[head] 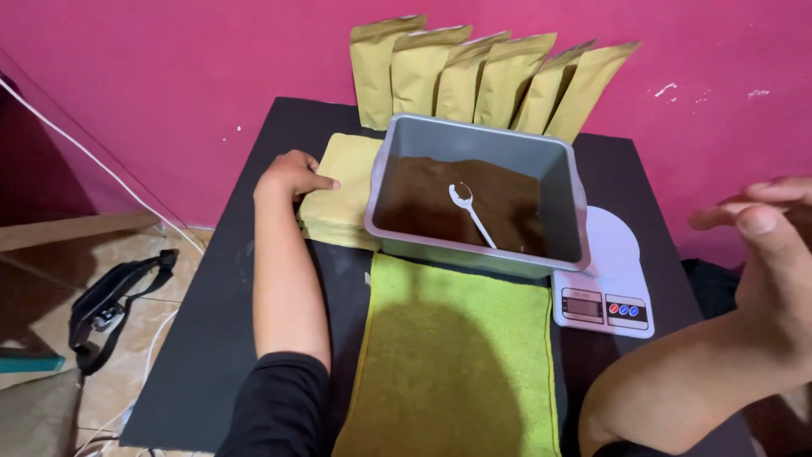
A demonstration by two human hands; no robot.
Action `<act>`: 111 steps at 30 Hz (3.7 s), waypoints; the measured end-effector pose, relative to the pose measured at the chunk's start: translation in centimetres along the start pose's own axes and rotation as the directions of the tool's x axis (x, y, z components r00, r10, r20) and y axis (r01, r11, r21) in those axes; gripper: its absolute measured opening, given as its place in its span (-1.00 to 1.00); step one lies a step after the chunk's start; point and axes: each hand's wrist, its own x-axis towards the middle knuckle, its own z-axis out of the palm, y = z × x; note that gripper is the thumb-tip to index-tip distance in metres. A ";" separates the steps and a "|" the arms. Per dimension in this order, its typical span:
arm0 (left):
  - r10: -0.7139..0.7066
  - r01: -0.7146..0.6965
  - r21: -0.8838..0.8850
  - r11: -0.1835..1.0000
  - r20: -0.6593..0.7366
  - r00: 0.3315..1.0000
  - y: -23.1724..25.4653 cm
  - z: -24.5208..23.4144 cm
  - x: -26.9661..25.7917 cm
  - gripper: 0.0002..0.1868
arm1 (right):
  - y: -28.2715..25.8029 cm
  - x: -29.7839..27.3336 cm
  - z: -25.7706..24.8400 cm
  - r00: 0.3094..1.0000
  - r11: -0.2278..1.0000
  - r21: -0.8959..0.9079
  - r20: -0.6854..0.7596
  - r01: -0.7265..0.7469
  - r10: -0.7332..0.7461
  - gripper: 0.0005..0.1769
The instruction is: Preparing and filling coffee bags by scooping ground coffee directly with the bags and organizing them on a scale.
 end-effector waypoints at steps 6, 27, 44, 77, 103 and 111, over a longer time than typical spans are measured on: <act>-0.088 0.092 0.119 0.989 -0.033 0.996 2.9 0.0 -2.1 -0.17 | 0.3 -0.3 -0.6 0.999 0.999 -0.017 0.006 0.041 -0.041 -0.73; 0.655 -0.927 -0.082 0.367 -0.685 0.320 3.2 -8.0 -24.7 -0.42 | -5.8 0.3 4.1 0.925 0.837 0.404 -0.071 0.369 -0.373 -0.45; 0.682 -0.820 -0.538 0.193 -0.528 0.507 3.8 18.4 -22.6 -0.25 | 8.0 -15.3 13.8 0.846 0.866 0.328 0.502 -0.377 0.179 -0.37; 0.718 -0.509 -0.688 0.517 0.025 0.696 3.9 16.9 -22.1 -0.38 | 4.2 -12.0 13.0 0.511 0.682 -0.126 0.568 -0.720 0.645 -0.09; 0.742 -0.641 -0.391 0.661 0.211 0.636 3.3 10.7 -23.8 -0.22 | 17.7 -14.8 9.4 0.684 0.461 0.563 0.714 -0.686 0.147 0.16; 0.717 -0.529 -0.546 0.650 0.207 0.666 3.7 10.2 -24.2 -0.31 | 20.1 -15.2 9.3 0.665 0.540 0.470 0.705 -0.699 0.247 0.12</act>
